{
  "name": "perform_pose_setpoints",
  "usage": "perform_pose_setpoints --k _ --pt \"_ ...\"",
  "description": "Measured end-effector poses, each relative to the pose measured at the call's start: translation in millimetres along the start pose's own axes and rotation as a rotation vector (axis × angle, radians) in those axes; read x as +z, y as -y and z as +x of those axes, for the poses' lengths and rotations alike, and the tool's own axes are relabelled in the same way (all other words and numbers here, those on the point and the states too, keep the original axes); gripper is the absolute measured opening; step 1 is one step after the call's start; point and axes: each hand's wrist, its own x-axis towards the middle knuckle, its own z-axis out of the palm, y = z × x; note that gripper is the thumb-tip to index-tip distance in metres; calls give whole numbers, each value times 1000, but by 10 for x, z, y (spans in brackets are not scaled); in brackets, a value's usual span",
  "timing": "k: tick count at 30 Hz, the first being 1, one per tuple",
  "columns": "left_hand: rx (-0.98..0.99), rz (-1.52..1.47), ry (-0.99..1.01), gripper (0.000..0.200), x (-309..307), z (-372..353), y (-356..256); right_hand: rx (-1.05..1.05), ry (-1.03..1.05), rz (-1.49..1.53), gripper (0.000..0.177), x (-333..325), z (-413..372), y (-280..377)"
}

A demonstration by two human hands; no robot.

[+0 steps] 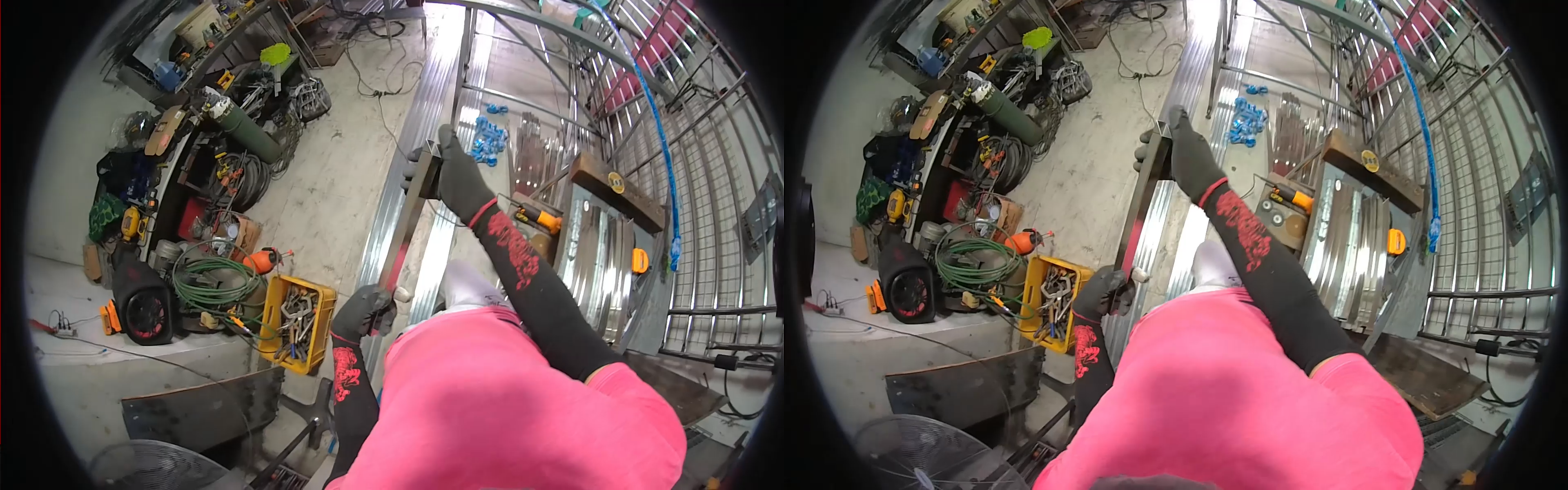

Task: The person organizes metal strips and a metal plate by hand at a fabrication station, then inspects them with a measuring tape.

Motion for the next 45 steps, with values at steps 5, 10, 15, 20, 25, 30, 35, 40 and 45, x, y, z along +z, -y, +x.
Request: perform_pose_setpoints --k 5,10,15,20,25,30,35,40,45 --pt "113 -383 224 58 -283 187 288 28 547 217 68 9 305 -50" --pt "152 -371 104 65 -404 365 265 -44 482 28 65 104 661 42" --pt "168 -423 -31 57 -502 558 -322 -102 281 -149 38 114 1140 144" --pt "141 230 -238 37 -808 742 -900 -149 90 -87 24 90 1507 158" --pt "-36 570 -291 30 -1307 1400 -1643 -206 -36 -137 22 -113 1621 322" --pt "104 977 -142 26 -1726 2378 -2411 -316 -363 99 30 -846 1162 -235" --pt "571 1460 478 29 -1326 3368 -2687 -568 -498 704 33 -1617 280 -1684" --pt "951 1616 1045 41 -82 3966 -2397 -930 -1175 472 31 -932 -443 -2275" --pt "1331 1648 1281 40 1345 4069 -1849 -793 -2062 206 36 -721 -857 -2484"
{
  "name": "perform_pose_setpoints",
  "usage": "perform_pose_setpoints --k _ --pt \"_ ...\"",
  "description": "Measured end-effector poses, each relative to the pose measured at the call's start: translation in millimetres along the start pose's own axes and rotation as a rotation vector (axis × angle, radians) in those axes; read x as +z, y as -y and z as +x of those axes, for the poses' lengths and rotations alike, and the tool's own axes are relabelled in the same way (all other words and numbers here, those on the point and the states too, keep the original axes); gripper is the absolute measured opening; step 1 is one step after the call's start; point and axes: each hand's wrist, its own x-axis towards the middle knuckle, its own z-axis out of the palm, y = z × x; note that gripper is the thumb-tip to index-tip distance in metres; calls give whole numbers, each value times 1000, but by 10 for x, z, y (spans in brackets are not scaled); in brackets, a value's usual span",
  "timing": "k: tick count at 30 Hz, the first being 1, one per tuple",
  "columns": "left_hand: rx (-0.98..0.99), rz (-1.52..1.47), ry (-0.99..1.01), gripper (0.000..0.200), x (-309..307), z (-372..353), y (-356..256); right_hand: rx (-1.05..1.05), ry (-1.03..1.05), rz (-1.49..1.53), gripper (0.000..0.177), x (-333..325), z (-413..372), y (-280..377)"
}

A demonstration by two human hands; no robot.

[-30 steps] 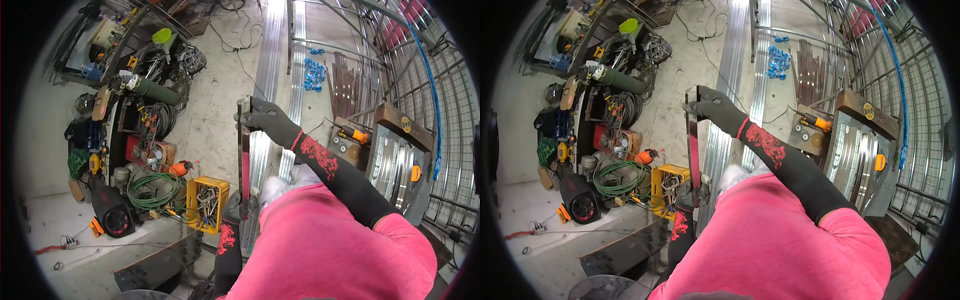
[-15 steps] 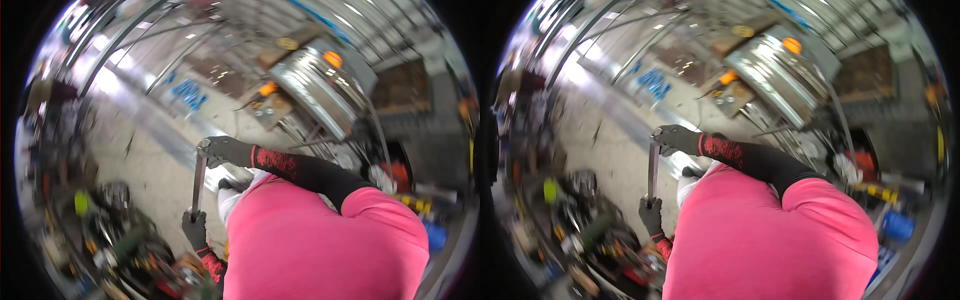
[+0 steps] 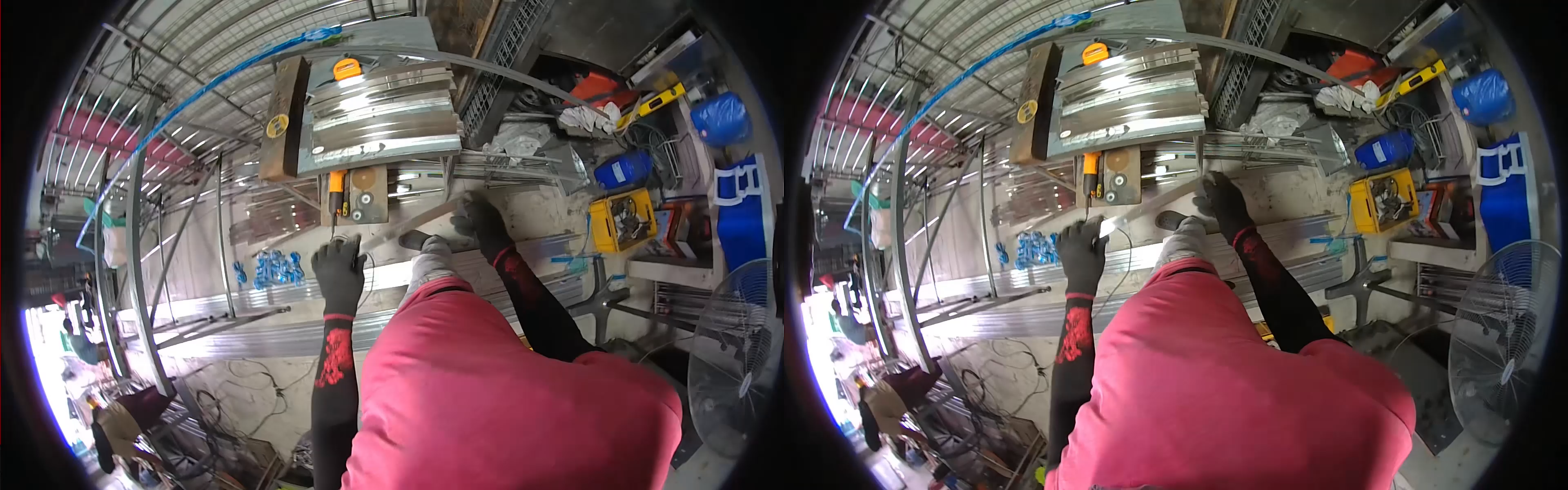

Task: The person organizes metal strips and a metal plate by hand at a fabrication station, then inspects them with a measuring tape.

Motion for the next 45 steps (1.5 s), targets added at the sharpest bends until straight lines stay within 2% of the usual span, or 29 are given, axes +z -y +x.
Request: perform_pose_setpoints --k 1,3,5,6,9,11,13,15,17,20,22,23,25,29,31,32,34,35,36,37,38,39,41,42,43,45 --pt "26 24 9 39 66 278 30 106 -99 86 37 -36 158 -71" --pt "117 84 -89 38 175 793 46 193 -109 157 38 -123 387 71" --pt "141 108 -91 38 294 1282 61 340 -122 104 36 -227 739 105" --pt "176 78 -127 38 365 1489 77 -55 -70 -326 36 -379 1144 -733" --pt "171 21 -227 41 478 1869 108 75 -37 -133 34 -524 1290 -509" --pt "138 56 -189 42 509 2068 137 192 -20 45 35 -429 1499 -96" --pt "80 127 -182 31 633 2126 175 253 1 129 38 -282 1636 171" --pt "-10 157 -232 41 679 2135 89 414 -119 197 39 -189 1623 283" --pt "-27 138 -209 48 676 2152 3 423 -82 231 43 -257 1723 110" --pt "95 74 -238 53 800 2119 -154 404 -106 330 41 -345 1809 -42" --pt "145 36 -281 54 932 2143 -235 272 -38 150 48 -459 1883 -195" --pt "155 30 -245 55 939 2155 -290 272 -35 142 48 -450 1869 -48" --pt "163 18 -210 56 933 2177 -339 489 -94 233 48 -437 1828 275" --pt "86 28 -187 64 981 2177 -287 418 -145 203 39 -439 1794 389" --pt "14 31 -180 64 1040 2174 -289 275 -170 216 37 -490 1839 331" --pt "0 -7 -157 68 1077 2161 -268 276 -195 209 37 -531 1875 315" --pt "27 9 -165 75 1111 2188 -252 -385 -59 -1106 35 -627 1920 327" --pt "57 -46 -224 80 1239 2198 -159 -171 24 -1237 38 -451 1847 830" --pt "-25 -119 -155 84 1220 2233 -154 -587 -205 -1071 34 -478 1797 601" --pt "23 -54 -164 86 981 2308 -208 -694 -206 -979 37 -478 1772 670" --pt "48 -38 -266 98 922 2361 -227 -451 -87 -909 40 -370 1641 1170" --pt "53 -54 -326 88 888 2401 -236 -444 -117 -918 40 -380 1607 1243" --pt "50 -117 -311 71 732 2469 -231 -645 -76 -647 39 -329 1595 1293" --pt "60 -110 -310 71 724 2503 -141 -244 15 -64 27 -236 1614 1215" --pt "113 -98 -268 63 734 2550 -25 -248 14 -52 27 -136 1615 1319" --pt "169 -79 -237 56 669 2652 70 34 139 737 25 -17 1626 1650"
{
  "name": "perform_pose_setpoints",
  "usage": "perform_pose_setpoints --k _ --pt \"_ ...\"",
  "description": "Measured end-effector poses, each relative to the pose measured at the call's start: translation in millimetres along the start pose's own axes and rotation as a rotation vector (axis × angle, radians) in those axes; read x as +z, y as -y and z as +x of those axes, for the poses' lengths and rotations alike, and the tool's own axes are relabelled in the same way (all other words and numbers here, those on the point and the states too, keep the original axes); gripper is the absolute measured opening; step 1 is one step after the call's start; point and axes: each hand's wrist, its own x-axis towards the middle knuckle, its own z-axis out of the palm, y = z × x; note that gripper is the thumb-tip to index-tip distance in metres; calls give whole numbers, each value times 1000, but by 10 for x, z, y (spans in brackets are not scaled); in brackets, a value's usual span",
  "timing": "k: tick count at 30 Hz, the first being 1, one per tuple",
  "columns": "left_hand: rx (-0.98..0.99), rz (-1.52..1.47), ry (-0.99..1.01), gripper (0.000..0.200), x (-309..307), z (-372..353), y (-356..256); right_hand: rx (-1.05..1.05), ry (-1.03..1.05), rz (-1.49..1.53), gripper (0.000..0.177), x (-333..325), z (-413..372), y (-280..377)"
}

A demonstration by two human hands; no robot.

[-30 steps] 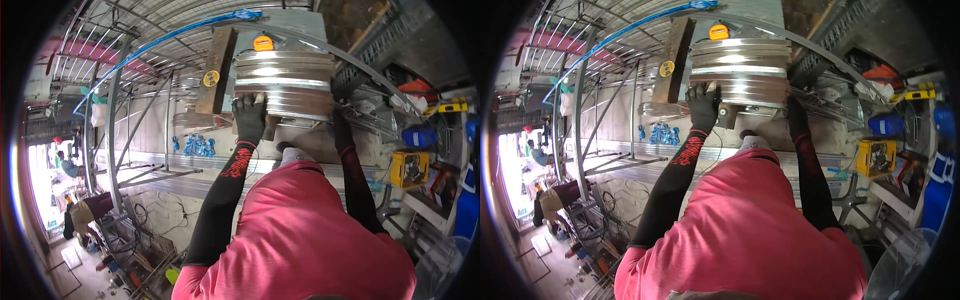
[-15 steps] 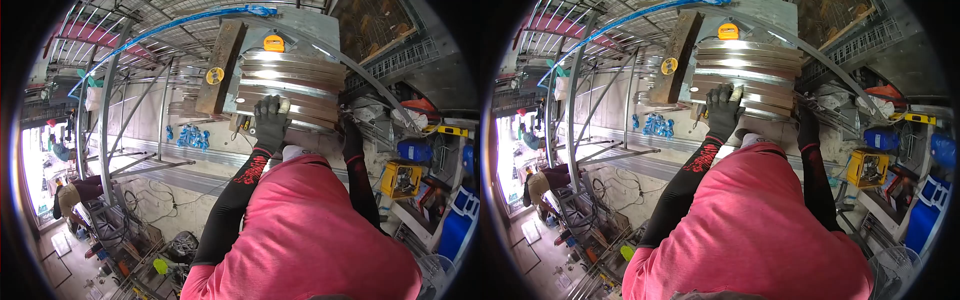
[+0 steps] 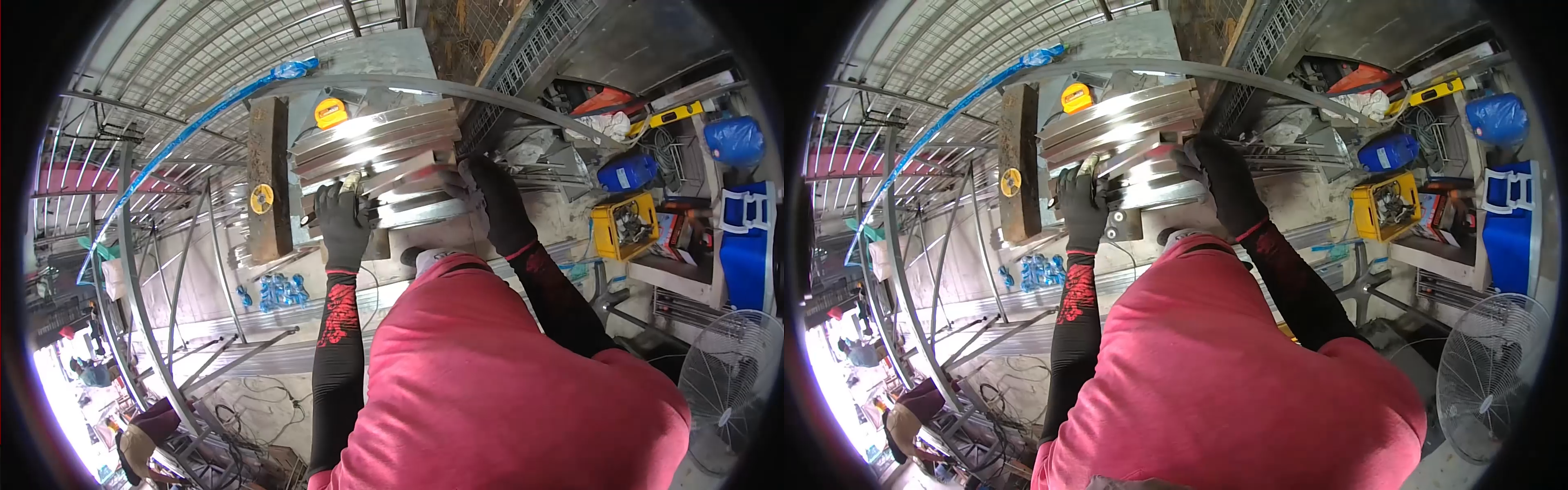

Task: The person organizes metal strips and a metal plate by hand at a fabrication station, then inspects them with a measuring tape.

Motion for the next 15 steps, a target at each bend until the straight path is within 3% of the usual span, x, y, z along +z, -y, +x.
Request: perform_pose_setpoints --k 1,2,3,4,6,7,8,10,11,14,15 --pt "-26 -44 54 53 -76 102 19 -10 10 6 25 -25 57 -73" --pt "-50 -86 109 50 -152 198 54 -132 -26 -205 25 -49 137 -189" --pt "-41 -70 66 49 -228 302 76 -259 -62 -413 25 -75 237 -272" --pt "-28 -57 50 49 -347 423 111 -279 -50 -402 25 2 260 -246" --pt "-26 -137 142 50 -620 648 129 -550 134 -1159 25 175 236 -142" --pt "1 -144 100 42 -731 718 119 -737 178 -1231 25 295 312 -157" --pt "5 -134 86 42 -790 753 144 -754 184 -1226 25 366 305 -138" --pt "18 -229 121 27 -938 795 162 -165 150 -744 28 541 159 -118" --pt "12 -288 93 17 -1007 786 120 -167 154 -623 27 612 172 -157" --pt "-14 -243 115 18 -1172 688 47 -239 263 -368 26 941 274 -119" --pt "-6 -234 83 17 -1186 603 52 -336 352 -427 24 1054 295 -20"
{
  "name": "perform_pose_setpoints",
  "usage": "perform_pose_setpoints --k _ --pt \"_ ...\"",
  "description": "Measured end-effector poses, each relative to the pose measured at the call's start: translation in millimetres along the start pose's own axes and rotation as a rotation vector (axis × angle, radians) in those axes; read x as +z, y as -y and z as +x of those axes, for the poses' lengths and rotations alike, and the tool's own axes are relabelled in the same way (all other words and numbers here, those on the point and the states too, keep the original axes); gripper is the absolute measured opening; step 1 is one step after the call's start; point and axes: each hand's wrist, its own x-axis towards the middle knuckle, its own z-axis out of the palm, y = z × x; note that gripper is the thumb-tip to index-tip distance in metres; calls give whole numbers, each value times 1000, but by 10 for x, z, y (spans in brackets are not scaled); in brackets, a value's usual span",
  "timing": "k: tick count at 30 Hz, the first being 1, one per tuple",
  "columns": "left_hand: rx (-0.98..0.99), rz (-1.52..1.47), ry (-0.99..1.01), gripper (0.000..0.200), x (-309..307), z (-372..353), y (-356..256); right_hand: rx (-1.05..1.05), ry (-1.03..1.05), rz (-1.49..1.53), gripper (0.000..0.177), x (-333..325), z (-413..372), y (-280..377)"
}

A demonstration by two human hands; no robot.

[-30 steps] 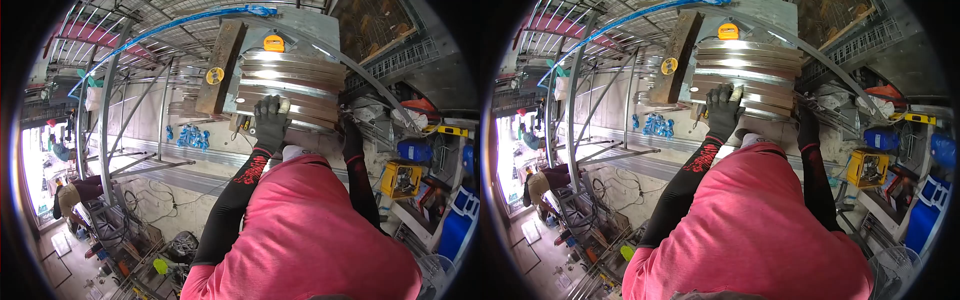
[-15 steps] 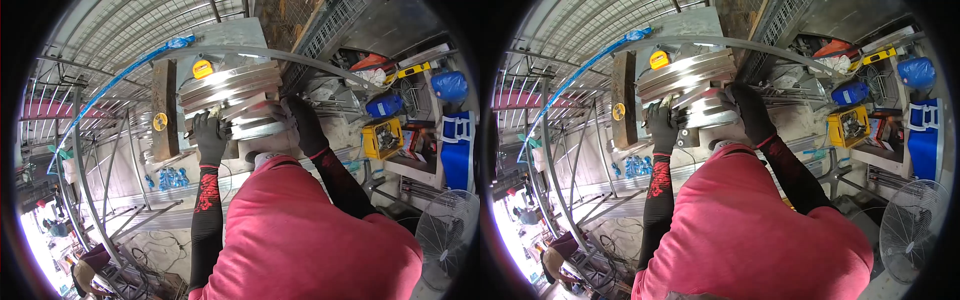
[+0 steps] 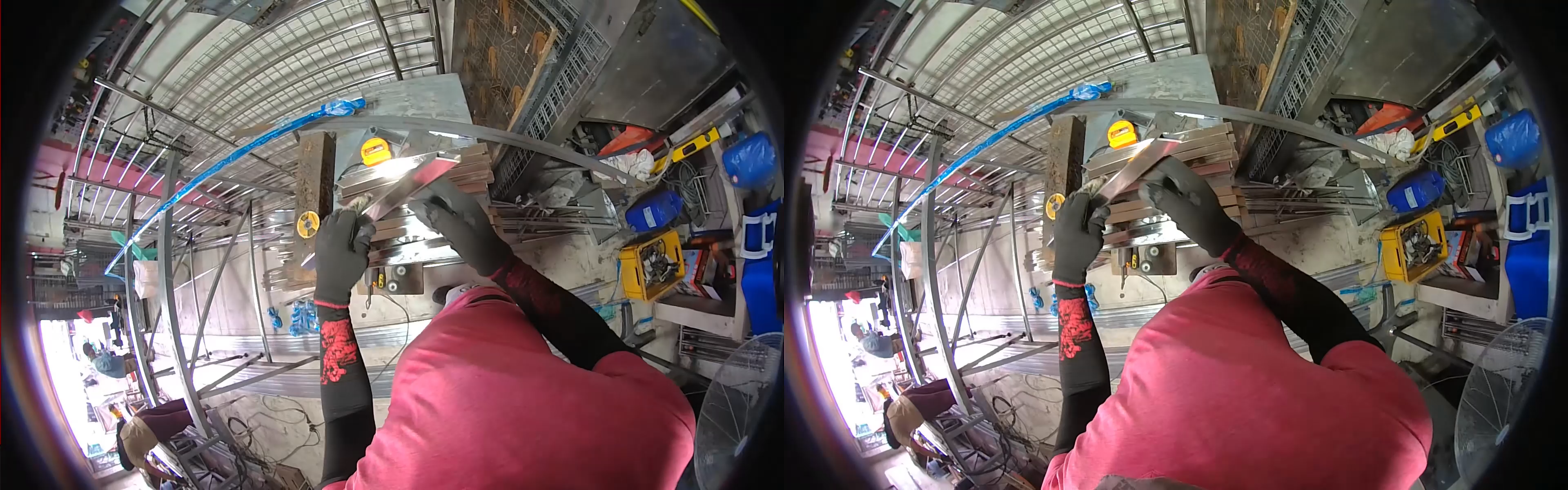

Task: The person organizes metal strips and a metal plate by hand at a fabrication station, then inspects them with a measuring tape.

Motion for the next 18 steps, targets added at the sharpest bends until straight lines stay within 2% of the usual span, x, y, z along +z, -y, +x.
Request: perform_pose_setpoints --k 1,3,4,5,7,8,11,13,15,16,18 --pt "-4 4 -3 17 -12 -103 -7 0 6 3 24 71 61 115" --pt "-68 50 -101 21 -69 -357 -31 216 14 85 21 241 186 214" --pt "-142 49 -91 27 -151 -484 -97 134 97 90 19 324 283 107" --pt "-177 69 -112 27 -210 -616 -116 146 139 101 19 451 304 71" --pt "-348 -72 -141 27 -325 -918 -155 194 157 260 16 732 304 -12" --pt "-413 -79 -168 15 -407 -1052 -203 220 212 271 16 856 306 -55" --pt "-606 -56 -199 14 -672 -1459 -399 368 359 335 17 1175 285 -191" --pt "-739 -30 -299 18 -747 -1795 -511 420 488 328 20 1483 234 -270" --pt "-902 -22 -377 19 -829 -2165 -648 454 444 278 22 1860 101 -256" --pt "-983 -24 -380 19 -902 -2335 -748 463 514 281 26 2008 49 -403" --pt "-1036 80 -491 20 -866 -2620 -860 596 614 265 33 2272 -11 -509"
